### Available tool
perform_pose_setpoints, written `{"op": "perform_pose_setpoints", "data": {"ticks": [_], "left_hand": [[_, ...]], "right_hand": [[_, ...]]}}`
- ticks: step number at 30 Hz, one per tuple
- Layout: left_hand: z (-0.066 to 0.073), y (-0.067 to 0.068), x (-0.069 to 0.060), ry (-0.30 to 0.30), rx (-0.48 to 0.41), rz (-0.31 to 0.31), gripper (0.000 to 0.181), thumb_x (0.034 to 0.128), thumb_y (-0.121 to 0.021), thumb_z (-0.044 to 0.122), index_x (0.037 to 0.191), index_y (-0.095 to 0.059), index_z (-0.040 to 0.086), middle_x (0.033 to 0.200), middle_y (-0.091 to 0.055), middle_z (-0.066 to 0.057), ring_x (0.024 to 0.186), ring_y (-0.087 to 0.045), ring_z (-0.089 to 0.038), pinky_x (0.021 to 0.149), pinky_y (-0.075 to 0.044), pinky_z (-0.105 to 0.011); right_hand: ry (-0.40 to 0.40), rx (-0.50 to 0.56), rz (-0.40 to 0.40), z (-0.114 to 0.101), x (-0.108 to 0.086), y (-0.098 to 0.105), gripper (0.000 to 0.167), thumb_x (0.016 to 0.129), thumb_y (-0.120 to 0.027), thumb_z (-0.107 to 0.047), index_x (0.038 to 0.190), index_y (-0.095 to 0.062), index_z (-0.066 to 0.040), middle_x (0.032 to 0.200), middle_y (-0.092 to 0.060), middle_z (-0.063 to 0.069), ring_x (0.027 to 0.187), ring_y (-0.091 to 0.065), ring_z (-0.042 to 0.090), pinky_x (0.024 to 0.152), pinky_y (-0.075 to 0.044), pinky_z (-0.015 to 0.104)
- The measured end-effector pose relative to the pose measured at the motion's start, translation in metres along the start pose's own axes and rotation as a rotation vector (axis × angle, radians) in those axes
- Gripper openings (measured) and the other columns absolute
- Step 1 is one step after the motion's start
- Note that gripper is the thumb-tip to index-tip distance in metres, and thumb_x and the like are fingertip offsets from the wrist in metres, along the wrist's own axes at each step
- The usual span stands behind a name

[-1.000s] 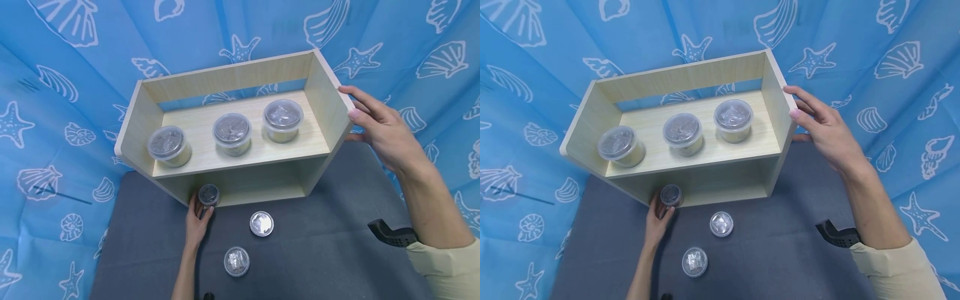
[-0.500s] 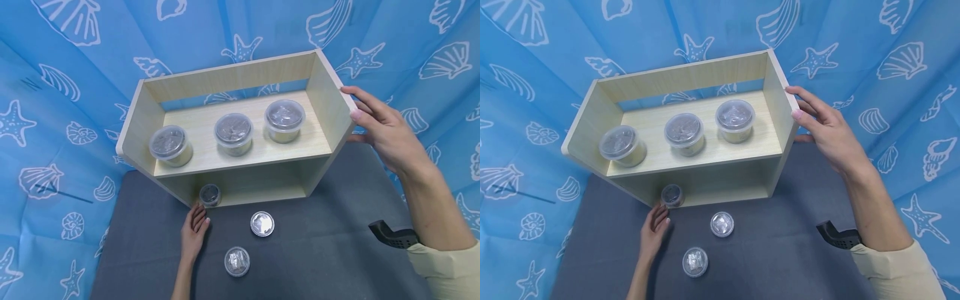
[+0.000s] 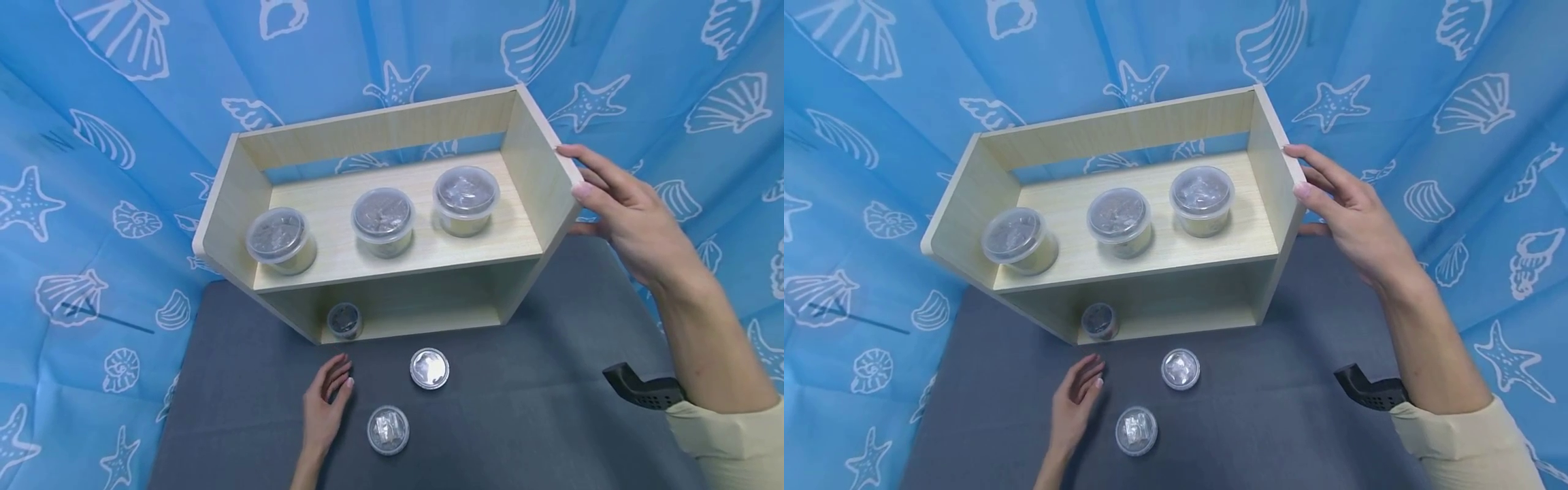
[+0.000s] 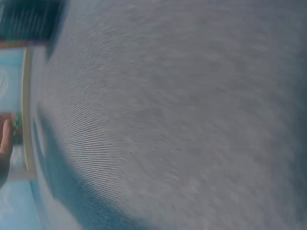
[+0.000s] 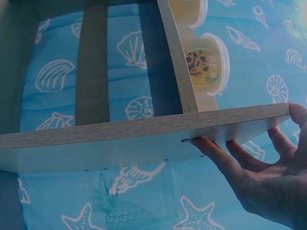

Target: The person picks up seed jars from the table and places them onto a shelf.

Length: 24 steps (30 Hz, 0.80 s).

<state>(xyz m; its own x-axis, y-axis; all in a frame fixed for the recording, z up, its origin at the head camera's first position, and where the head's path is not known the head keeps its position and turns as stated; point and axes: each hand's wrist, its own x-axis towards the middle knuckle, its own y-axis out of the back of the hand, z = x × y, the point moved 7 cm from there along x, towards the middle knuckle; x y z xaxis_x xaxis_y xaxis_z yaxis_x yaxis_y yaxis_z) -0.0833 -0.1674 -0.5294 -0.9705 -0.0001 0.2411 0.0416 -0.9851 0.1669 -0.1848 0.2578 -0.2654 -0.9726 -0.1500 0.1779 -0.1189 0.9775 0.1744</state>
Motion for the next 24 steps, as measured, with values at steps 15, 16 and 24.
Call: {"op": "perform_pose_setpoints", "data": {"ticks": [15, 16, 24], "left_hand": [[0.018, -0.027, -0.020, -0.096, -0.016, -0.230, 0.056, 0.0805, -0.072, -0.015, 0.133, -0.053, -0.011, 0.126, -0.058, -0.029, 0.114, -0.058, -0.045, 0.092, -0.051, -0.050], [0.021, -0.028, -0.021, -0.103, -0.019, -0.244, 0.057, 0.0792, -0.073, -0.014, 0.132, -0.053, -0.011, 0.126, -0.058, -0.028, 0.115, -0.058, -0.044, 0.092, -0.051, -0.050], [0.002, -0.033, -0.036, -0.088, 0.009, -0.366, 0.074, 0.0695, -0.087, -0.002, 0.135, -0.052, -0.007, 0.131, -0.057, -0.026, 0.121, -0.057, -0.038, 0.094, -0.051, -0.050]], "right_hand": [[0.000, -0.021, 0.008, 0.000, -0.001, 0.000, 0.049, 0.106, -0.048, -0.019, 0.154, -0.039, -0.024, 0.157, -0.033, 0.008, 0.127, -0.042, 0.024, 0.079, -0.053, 0.017], [0.000, -0.027, 0.010, 0.000, -0.001, 0.000, 0.049, 0.106, -0.047, -0.019, 0.154, -0.039, -0.024, 0.157, -0.033, 0.008, 0.127, -0.042, 0.024, 0.079, -0.053, 0.017], [0.001, -0.045, 0.012, -0.001, -0.001, -0.001, 0.049, 0.106, -0.047, -0.019, 0.154, -0.039, -0.025, 0.158, -0.033, 0.008, 0.127, -0.043, 0.023, 0.079, -0.053, 0.017]]}}
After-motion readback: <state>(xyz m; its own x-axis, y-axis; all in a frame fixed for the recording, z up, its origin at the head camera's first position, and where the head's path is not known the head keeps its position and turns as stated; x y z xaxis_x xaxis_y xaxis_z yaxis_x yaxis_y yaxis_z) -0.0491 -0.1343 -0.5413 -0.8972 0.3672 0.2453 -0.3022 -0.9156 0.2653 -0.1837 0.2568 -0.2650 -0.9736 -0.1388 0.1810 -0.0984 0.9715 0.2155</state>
